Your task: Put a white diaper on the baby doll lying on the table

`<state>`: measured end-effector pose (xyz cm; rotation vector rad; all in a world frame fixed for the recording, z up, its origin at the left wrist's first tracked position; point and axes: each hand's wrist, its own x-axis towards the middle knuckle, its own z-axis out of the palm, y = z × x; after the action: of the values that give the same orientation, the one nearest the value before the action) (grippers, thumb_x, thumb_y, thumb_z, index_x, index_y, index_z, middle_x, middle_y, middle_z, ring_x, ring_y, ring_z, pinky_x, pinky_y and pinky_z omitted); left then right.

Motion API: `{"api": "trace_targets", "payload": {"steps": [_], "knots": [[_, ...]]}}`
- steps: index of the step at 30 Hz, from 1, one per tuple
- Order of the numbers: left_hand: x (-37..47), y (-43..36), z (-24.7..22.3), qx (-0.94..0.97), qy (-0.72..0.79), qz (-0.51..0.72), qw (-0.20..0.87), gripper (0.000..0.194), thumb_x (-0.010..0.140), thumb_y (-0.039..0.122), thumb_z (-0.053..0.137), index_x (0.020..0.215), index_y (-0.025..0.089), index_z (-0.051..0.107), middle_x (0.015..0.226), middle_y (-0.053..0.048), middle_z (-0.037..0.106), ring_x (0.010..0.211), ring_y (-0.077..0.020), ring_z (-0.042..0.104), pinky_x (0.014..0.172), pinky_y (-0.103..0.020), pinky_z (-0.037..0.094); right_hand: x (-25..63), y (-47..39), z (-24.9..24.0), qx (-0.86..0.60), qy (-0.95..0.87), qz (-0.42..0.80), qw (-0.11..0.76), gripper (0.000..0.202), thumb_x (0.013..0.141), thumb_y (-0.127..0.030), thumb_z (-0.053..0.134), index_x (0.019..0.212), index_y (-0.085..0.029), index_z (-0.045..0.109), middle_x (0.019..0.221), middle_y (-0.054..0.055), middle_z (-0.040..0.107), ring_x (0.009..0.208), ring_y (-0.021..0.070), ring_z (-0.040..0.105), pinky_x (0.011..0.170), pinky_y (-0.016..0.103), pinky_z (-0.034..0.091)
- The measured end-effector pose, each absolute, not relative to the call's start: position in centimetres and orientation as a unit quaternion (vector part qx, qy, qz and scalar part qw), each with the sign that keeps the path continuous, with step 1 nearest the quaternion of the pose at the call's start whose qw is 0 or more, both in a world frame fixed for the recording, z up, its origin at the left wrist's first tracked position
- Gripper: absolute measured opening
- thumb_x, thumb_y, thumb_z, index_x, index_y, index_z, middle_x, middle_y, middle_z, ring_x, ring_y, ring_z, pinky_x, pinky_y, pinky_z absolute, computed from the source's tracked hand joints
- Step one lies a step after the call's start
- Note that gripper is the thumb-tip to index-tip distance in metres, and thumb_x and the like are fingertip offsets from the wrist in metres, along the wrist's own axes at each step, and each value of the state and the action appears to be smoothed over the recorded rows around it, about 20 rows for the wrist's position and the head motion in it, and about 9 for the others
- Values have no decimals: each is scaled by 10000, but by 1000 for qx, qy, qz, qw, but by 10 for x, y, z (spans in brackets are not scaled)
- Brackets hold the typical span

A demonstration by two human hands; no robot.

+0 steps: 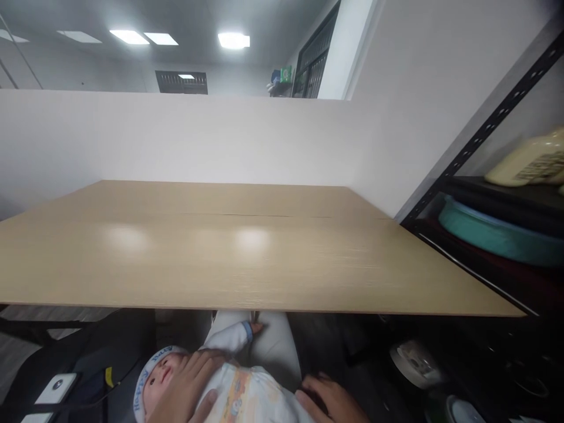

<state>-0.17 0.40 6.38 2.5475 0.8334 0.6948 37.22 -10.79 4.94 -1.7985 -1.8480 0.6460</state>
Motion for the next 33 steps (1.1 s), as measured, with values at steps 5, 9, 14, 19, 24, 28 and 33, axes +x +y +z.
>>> {"api": "trace_targets", "payload": {"steps": [5,9,14,19,24,28,33], "knots": [[3,-5,70,884,317,240,246,567,1102,414,500,1657,368,393,1626,-50,580,1455,-292,582,1178,-414,538,344,-90,115,-591,-741,183,260,180,1052,-311,609,1179,-285,734,1144,48,803,1065,252,761,947,360,609],[16,-13,86,874,310,224,299,520,1120,427,465,1635,380,414,1636,-45,562,1482,-289,545,1217,-446,496,298,-87,131,-492,-815,167,254,440,1007,-425,743,1418,-318,626,1338,31,759,1150,245,738,981,323,610],[29,-16,102,853,329,194,356,361,1134,379,445,1458,356,601,1468,-41,685,1364,-266,613,1162,-432,502,260,-94,95,-379,-874,113,283,334,1106,-365,614,1440,-359,603,1260,-12,780,1066,209,751,936,294,603],[31,-14,98,835,349,218,366,394,1142,380,417,1463,307,633,1415,-85,710,1274,-262,656,1099,-418,522,261,-94,81,-379,-861,172,292,374,1067,-516,651,1362,-287,620,1331,38,716,1149,230,686,1018,340,572],[34,-12,100,830,355,225,366,400,1139,410,417,1429,294,668,1363,-92,727,1197,-261,677,1048,-421,539,263,-94,95,-400,-847,231,264,339,1012,-363,721,1326,-282,625,1331,57,695,1196,263,652,1056,412,550],[34,-12,102,828,362,231,361,393,1130,422,442,1405,284,685,1348,-94,737,1178,-260,692,1038,-414,549,260,-95,102,-410,-830,273,263,323,1009,-316,710,1324,-284,647,1346,63,690,1230,275,636,1084,428,539],[33,-13,100,822,372,227,368,373,1130,400,460,1429,292,655,1394,-86,716,1225,-259,675,1074,-423,535,260,-96,108,-417,-813,304,270,302,1005,-307,716,1302,-270,672,1343,68,686,1247,274,618,1108,419,521]]}}
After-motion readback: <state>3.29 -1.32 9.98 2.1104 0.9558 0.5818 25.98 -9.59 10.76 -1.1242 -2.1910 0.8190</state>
